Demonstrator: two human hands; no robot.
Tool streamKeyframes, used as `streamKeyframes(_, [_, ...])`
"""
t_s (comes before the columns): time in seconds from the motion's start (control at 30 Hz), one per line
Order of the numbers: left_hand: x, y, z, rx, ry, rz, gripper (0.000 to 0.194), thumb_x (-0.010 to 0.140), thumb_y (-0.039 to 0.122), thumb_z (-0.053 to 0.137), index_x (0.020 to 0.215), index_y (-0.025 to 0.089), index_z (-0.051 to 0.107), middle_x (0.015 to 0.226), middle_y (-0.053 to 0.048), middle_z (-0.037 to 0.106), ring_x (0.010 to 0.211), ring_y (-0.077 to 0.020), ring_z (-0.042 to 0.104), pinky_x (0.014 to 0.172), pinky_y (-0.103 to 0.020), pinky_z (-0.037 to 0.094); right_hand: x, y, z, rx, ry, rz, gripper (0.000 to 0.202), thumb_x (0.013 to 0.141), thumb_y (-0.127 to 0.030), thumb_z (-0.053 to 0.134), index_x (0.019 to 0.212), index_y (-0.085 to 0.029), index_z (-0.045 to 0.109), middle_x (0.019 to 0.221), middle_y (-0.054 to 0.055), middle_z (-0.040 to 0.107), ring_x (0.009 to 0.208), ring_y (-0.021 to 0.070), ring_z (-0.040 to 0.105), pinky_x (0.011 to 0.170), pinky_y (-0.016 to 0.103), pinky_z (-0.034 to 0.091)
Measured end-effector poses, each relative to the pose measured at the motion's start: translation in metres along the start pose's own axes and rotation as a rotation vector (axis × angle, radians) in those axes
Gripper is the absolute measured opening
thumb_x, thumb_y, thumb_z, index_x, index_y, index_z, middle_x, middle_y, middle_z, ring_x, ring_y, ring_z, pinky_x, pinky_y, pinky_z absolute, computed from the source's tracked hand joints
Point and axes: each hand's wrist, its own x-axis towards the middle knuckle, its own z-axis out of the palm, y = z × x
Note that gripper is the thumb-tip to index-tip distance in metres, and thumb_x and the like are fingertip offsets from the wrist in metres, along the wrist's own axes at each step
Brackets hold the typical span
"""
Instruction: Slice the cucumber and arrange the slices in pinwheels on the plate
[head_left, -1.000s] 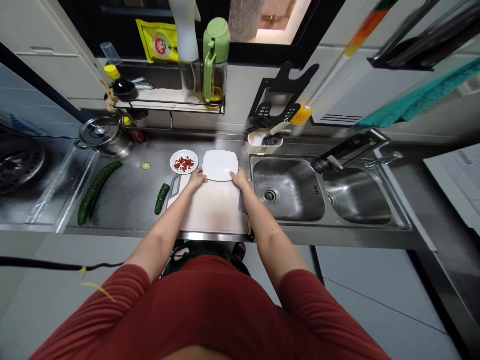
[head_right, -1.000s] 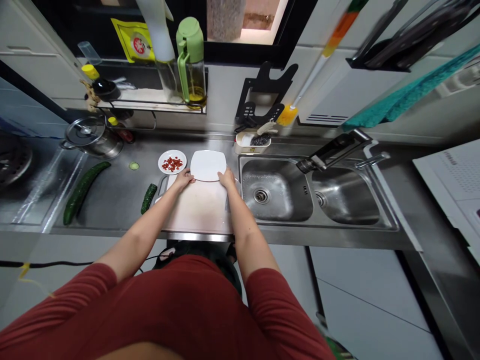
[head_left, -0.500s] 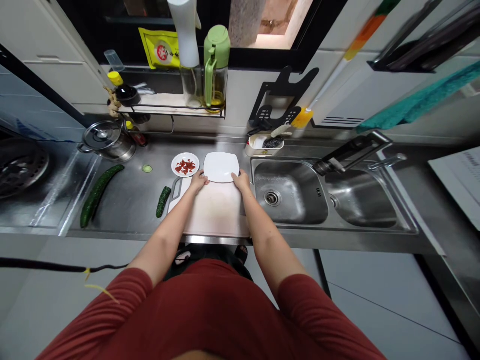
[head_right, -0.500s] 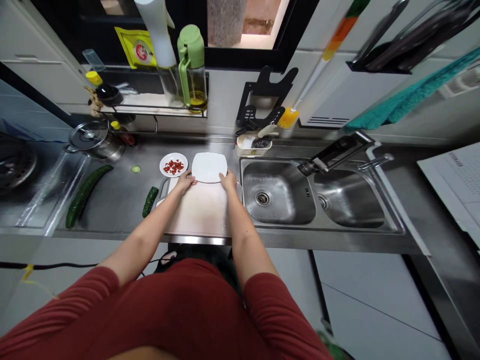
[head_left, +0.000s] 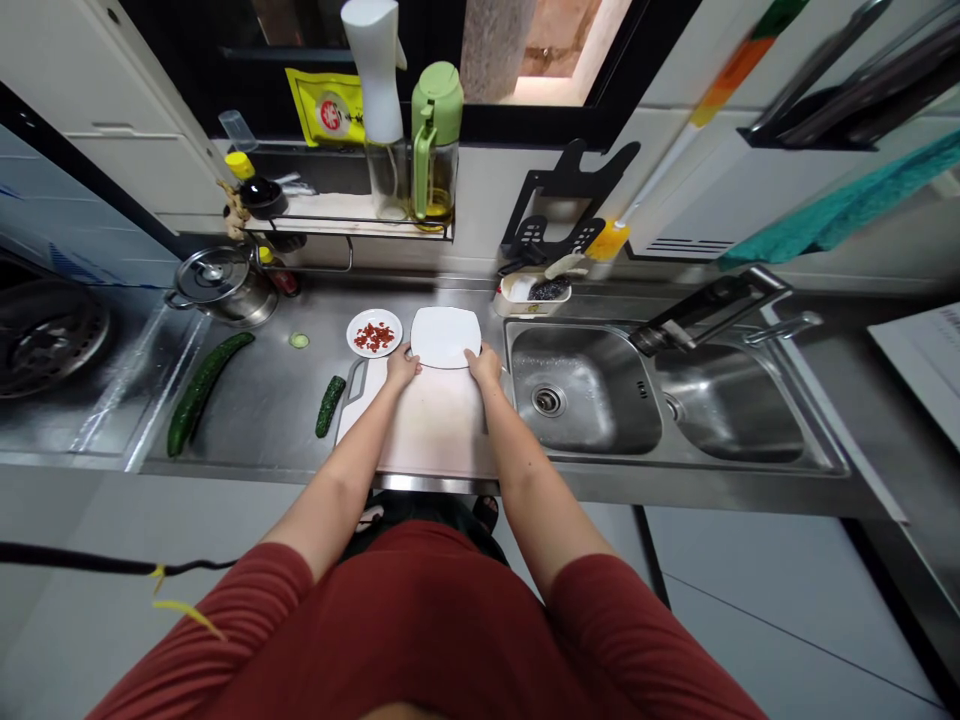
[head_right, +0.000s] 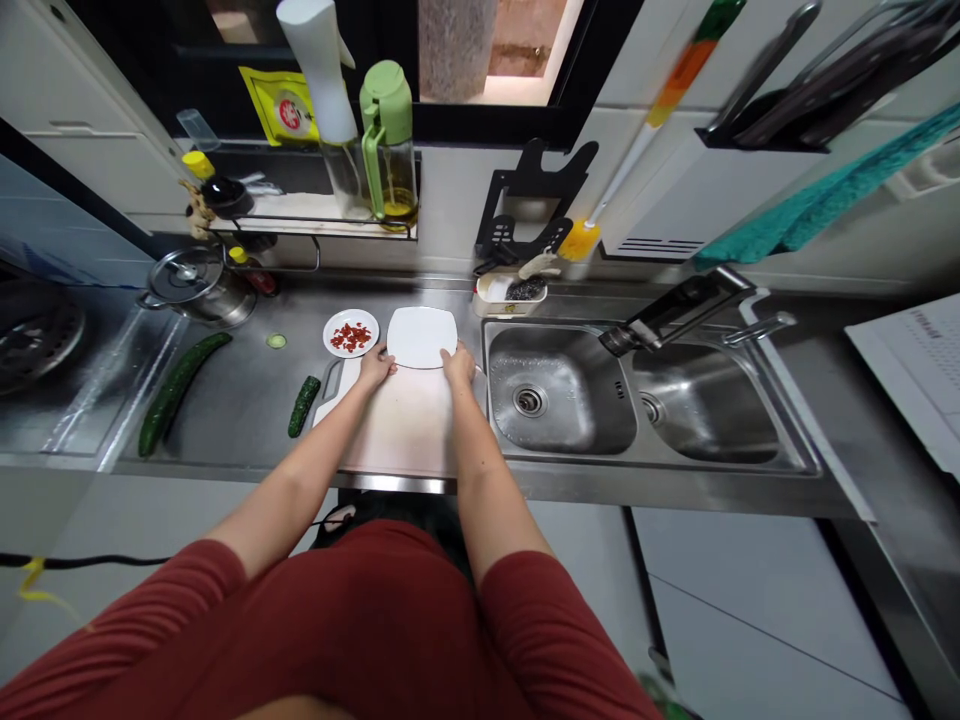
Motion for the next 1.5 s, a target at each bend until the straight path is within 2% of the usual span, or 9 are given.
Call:
streamKeyframes(0.3, [-0.001,-0.007,0.0,0.137,0.061,0.073,0.045,0.083,0.016,0.055,0.128,0.009,0.055,0.061,0.001,0.061,0.053,-0.0119,0.061,0.061,-0.023,0.051,-0.006,-0.004,-0.005,-0.001,-0.02,0.029,0.048,0.092,-0.042,0.054,0.132,-0.016,0.053,0.117,0.016,0.066,0.112,0.0268,0.06,0.093,0.035,0.043])
streamKeyframes(0.57, [0.003,-0.013,-0.003,0.278,0.073,0.11,0.046,0.084,0.027,0.056,0.127,0.012,0.055,0.067,-0.002,0.067,0.067,-0.015,0.067,0.077,-0.026,0.05,-0.005,0.0,-0.006,0.064,-0.03,0.028,0.064,0.091,-0.053,0.05,0.132,-0.004,0.044,0.114,0.021,0.065,0.109,0.0293,0.061,0.094,0.037,0.044])
streamKeyframes(0.8, [-0.015,-0.002,-0.005,0.312,0.064,0.14,0.053,0.081,0.028,0.06,0.13,0.009,0.053,0.078,-0.006,0.069,0.079,-0.019,0.065,0.082,-0.029,0.047,-0.012,0.003,-0.004,0.168,0.016,0.05,0.068,0.087,-0.046,0.057,0.137,-0.004,0.038,0.114,0.019,0.065,0.107,0.0285,0.061,0.092,0.035,0.046])
streamKeyframes(0.93, [-0.035,-0.006,-0.011,0.22,0.086,0.168,0.049,0.081,0.03,0.059,0.127,0.012,0.055,0.077,-0.003,0.067,0.071,-0.0156,0.063,0.075,-0.026,0.048,-0.035,0.01,-0.009,0.251,0.107,-0.012,0.06,0.086,-0.042,0.055,0.134,-0.008,0.043,0.098,0.011,0.068,0.094,0.0245,0.063,0.084,0.031,0.046])
streamKeyframes(1.03, [-0.058,-0.011,-0.027,0.225,0.239,0.297,0.039,0.086,0.032,0.052,0.12,0.016,0.06,0.078,-0.002,0.065,0.071,-0.0136,0.061,0.074,-0.023,0.046,-0.067,0.025,-0.016,0.256,0.182,-0.122,0.051,0.088,-0.037,0.046,0.131,-0.01,0.048,0.09,0.007,0.067,0.084,0.0207,0.061,0.081,0.029,0.045])
streamKeyframes(1.17, [-0.088,-0.006,-0.062,0.379,0.44,0.372,0.038,0.092,0.034,0.041,0.124,0.02,0.057,0.094,-0.006,0.065,0.084,-0.0159,0.06,0.083,-0.027,0.045,-0.119,0.057,-0.026,0.156,0.226,-0.176,0.044,0.089,-0.031,0.04,0.125,-0.012,0.055,0.098,0.01,0.064,0.092,0.0214,0.057,0.087,0.03,0.042])
streamKeyframes(1.23, [-0.097,0.0,-0.081,0.505,0.542,0.359,0.038,0.093,0.033,0.04,0.123,0.018,0.057,0.105,-0.01,0.064,0.097,-0.02,0.058,0.093,-0.032,0.042,-0.143,0.074,-0.029,0.071,0.254,-0.159,0.043,0.09,-0.033,0.04,0.123,-0.013,0.057,0.104,0.012,0.061,0.098,0.0236,0.054,0.09,0.033,0.041])
streamKeyframes(1.33, [-0.101,0.005,-0.107,0.687,0.634,0.333,0.037,0.091,0.034,0.045,0.122,0.021,0.059,0.123,-0.013,0.056,0.12,-0.0289,0.046,0.103,-0.043,0.034,-0.172,0.094,-0.032,-0.063,0.29,-0.108,0.044,0.089,-0.035,0.044,0.126,-0.015,0.057,0.113,0.013,0.057,0.106,0.0268,0.049,0.092,0.035,0.038])
streamKeyframes(1.5, [-0.094,-0.01,-0.137,0.785,0.624,0.159,0.049,0.084,0.039,0.056,0.13,0.024,0.053,0.129,-0.014,0.05,0.123,-0.0351,0.042,0.102,-0.051,0.033,-0.194,0.105,-0.033,-0.234,0.241,-0.023,0.049,0.087,-0.036,0.051,0.132,-0.018,0.054,0.117,0.014,0.053,0.106,0.0291,0.047,0.089,0.037,0.037])
